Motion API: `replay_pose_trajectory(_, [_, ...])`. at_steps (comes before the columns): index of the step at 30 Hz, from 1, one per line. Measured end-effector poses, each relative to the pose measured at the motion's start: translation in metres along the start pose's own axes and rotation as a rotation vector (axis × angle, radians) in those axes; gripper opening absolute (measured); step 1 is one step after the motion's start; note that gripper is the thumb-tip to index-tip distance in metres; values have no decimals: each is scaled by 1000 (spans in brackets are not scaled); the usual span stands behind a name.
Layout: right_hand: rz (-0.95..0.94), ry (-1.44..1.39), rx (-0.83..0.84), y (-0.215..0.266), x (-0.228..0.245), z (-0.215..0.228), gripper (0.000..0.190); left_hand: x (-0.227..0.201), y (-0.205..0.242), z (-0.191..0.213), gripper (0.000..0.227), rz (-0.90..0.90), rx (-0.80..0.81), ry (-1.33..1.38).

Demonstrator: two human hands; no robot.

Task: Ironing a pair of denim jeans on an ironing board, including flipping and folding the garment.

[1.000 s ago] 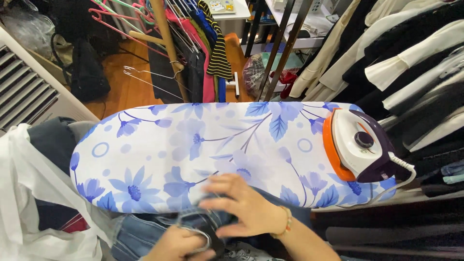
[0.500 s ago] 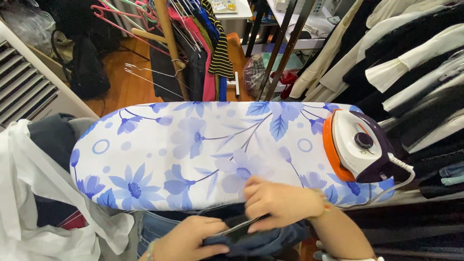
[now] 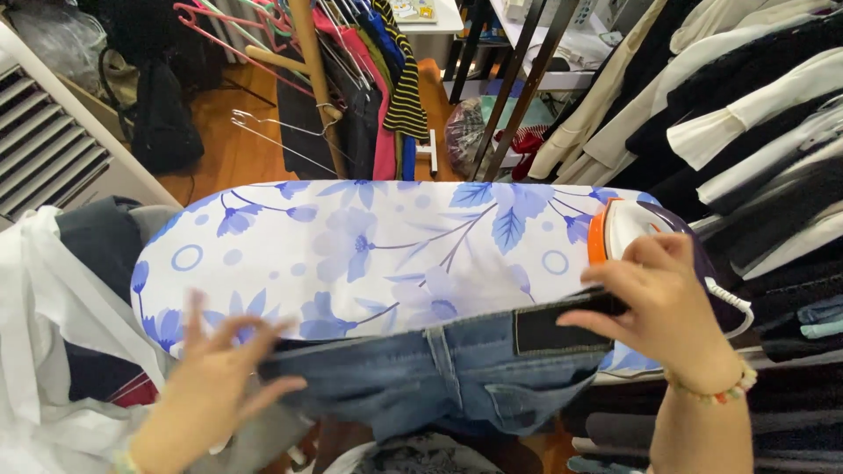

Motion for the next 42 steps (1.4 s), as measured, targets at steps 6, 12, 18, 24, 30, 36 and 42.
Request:
replay_pose_trajectory(6, [-4,463,111,-39,-7,21,64,2,-38,85,67,-78,-166,-736])
replay_pose_trajectory(12, [-17,270,-99,-86,-17,71,51,79,-54,160,43,42,-337,-468])
replay_pose_trajectory(18, [-99,-110,-55,-136,-37,30,39,106,-128,173,50,41,-279,-639])
replay_pose_trajectory(24, [-443,-223,322,-148,-78,-165,37,202,-168,15,47,143,-39,-773])
replay_pose_trajectory(30, [-475,62,203,-78,-63,-221,57,158,-148,-78,69,77,-174,-497])
replay_pose_trajectory(36, [-818,-110,675,35,-8,-169,61,37,-88,-83,19,51,-68,-53])
replay_pose_trajectory(42, [-921,-276,517,131,10,-178,38,-27,-41,-127,28,402,187,563])
Point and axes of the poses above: each hand's wrist, its own y-axis away from the middle knuckle, its own z-axis out of the back of the hand, x = y × z, the point moved 4 cm from there along -y, towards the middle knuckle, and after that the axes turned 11 degrees about -z, right-handed, at the moved point
